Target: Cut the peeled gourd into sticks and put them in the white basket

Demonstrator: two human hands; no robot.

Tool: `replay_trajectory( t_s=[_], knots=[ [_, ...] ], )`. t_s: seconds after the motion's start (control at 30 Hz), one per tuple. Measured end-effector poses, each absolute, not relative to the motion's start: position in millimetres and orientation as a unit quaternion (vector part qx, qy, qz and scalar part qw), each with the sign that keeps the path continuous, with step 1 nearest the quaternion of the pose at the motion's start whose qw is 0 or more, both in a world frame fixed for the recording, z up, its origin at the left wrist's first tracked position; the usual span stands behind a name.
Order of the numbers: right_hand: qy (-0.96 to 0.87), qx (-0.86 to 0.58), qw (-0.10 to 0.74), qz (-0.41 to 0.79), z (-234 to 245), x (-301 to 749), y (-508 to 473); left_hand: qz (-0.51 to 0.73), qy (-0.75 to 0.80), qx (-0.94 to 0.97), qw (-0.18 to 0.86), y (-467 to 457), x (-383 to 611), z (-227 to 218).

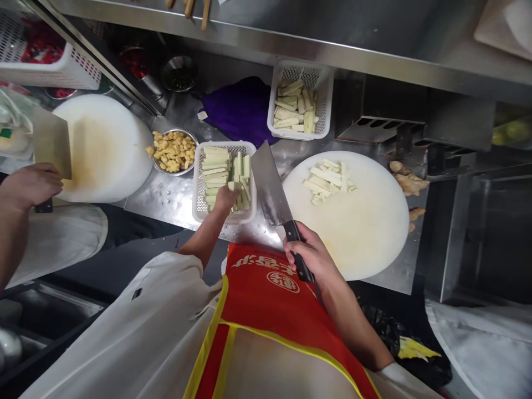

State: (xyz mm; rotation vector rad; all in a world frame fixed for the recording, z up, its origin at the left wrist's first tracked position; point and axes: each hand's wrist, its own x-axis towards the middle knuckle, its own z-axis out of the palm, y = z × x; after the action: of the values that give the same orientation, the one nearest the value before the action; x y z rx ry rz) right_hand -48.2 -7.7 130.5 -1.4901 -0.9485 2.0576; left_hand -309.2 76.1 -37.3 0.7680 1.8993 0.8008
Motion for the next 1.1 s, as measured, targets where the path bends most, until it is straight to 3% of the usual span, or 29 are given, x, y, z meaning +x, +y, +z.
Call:
replay_trajectory(
  t_s=[0.3, 0.4, 0.57, 1.1],
  knots=[
    [-0.336, -0.543, 0.212, 0.74, 132, -44, -14, 0.108, 0.833, 0.464, 0.281, 68, -315, -3],
    [-0.337, -0.542, 0.211, 0.74, 133, -44, -15, 0.086, 0.832, 0.488, 0.249, 69, -313, 3],
    [-0.337, -0.547, 0.211, 0.737, 133, -45, -15, 0.128, 0.79, 0.534, 0.274, 81, -302, -2],
    [-0.335, -0.54, 0.217, 0.741, 132, -47, -19, 0.067, 0.736, 0.61, 0.286, 87, -315, -10]
  ],
)
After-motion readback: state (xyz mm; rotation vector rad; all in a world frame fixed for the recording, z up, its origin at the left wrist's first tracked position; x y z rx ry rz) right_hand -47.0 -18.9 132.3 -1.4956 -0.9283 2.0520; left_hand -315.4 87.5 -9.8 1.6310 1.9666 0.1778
